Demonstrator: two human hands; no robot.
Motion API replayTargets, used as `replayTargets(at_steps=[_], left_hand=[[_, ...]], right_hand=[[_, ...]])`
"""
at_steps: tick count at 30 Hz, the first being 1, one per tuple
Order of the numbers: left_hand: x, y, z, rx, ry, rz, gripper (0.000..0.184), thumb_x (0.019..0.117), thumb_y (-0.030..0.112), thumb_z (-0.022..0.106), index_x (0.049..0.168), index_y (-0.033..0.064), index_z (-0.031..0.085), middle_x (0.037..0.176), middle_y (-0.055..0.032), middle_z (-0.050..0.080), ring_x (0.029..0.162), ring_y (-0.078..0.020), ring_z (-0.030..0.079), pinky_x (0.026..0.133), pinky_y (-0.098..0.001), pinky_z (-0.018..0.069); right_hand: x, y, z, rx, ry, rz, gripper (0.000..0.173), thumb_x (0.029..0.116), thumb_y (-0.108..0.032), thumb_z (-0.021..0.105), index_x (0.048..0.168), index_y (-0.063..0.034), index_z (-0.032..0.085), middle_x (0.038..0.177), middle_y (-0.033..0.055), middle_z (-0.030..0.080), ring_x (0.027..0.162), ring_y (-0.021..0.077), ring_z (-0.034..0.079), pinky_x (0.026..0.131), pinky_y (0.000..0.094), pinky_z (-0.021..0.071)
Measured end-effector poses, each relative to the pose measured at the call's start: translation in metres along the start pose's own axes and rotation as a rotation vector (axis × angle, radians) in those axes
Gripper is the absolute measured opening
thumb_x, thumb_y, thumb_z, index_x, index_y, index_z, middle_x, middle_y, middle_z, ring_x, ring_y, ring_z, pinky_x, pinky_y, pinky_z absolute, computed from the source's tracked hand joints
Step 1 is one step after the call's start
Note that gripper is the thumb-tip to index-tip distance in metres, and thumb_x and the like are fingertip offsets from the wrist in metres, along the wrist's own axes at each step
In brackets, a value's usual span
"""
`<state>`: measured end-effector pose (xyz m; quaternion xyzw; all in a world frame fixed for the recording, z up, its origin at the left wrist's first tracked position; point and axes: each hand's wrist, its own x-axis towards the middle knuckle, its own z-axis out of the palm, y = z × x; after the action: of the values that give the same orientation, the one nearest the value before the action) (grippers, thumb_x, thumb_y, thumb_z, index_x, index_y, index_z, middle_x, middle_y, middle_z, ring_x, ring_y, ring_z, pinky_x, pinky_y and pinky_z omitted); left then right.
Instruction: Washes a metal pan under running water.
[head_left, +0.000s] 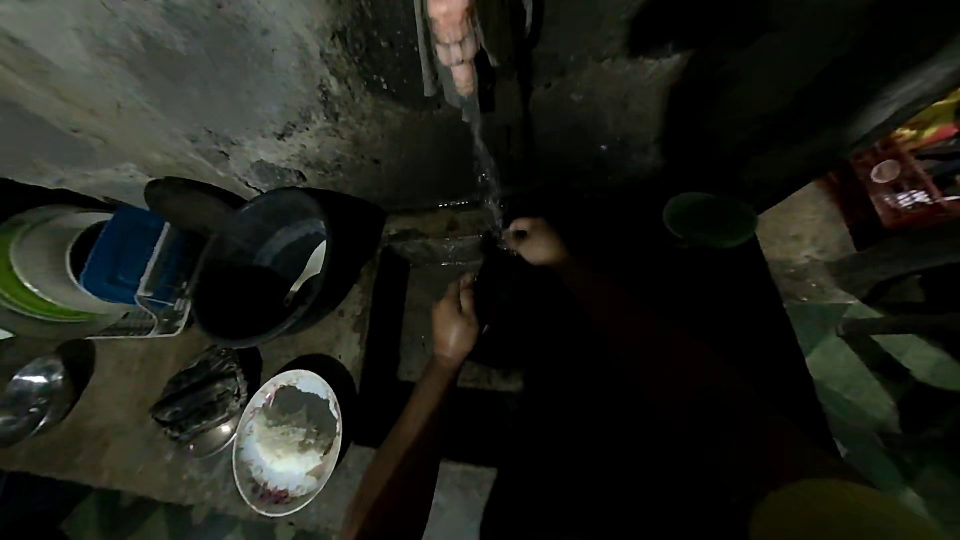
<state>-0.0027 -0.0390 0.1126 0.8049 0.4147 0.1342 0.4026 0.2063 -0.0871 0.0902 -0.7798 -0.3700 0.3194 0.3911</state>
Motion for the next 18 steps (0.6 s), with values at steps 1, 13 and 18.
replayTargets(at_steps=[1, 13, 18], left_hand=[[-0.008, -0.015, -0.002, -0.048, 0.041, 0.048, 0.043, 0.1132, 0.027, 0.037, 0.123, -0.0023, 0.066, 0.089, -0.0163, 0.069, 0.077, -0.0221, 0.067, 0.076, -0.0428, 0.0565], [0.012, 0.022, -0.052, 0.161, -0.388, -0.308, 0.048, 0.1091, 0.045, 0.047, 0.137, 0.0082, 0.060, 0.125, -0.0199, 0.067, 0.116, -0.0331, 0.065, 0.101, -0.0558, 0.0495], [0.002, 0.028, -0.012, -0.033, -0.297, -0.279, 0.041, 0.1102, 0.038, 0.048, 0.126, 0.0031, 0.063, 0.106, -0.0168, 0.066, 0.091, -0.0250, 0.064, 0.083, -0.0443, 0.0533]], right_hand=[[0.012, 0.005, 0.000, 0.028, -0.049, 0.074, 0.031, 0.1053, -0.022, 0.059, 0.124, 0.0016, 0.067, 0.124, 0.0235, 0.067, 0.115, 0.0359, 0.065, 0.102, 0.0568, 0.0490], [-0.008, -0.011, 0.023, 0.052, -0.215, 0.221, 0.044, 0.0999, -0.034, 0.067, 0.130, -0.0028, 0.065, 0.125, 0.0211, 0.067, 0.117, 0.0343, 0.064, 0.103, 0.0569, 0.0485], [-0.017, -0.016, 0.011, -0.001, -0.241, 0.220, 0.046, 0.1046, -0.042, 0.058, 0.127, -0.0018, 0.067, 0.122, 0.0220, 0.068, 0.115, 0.0347, 0.064, 0.101, 0.0573, 0.0477]])
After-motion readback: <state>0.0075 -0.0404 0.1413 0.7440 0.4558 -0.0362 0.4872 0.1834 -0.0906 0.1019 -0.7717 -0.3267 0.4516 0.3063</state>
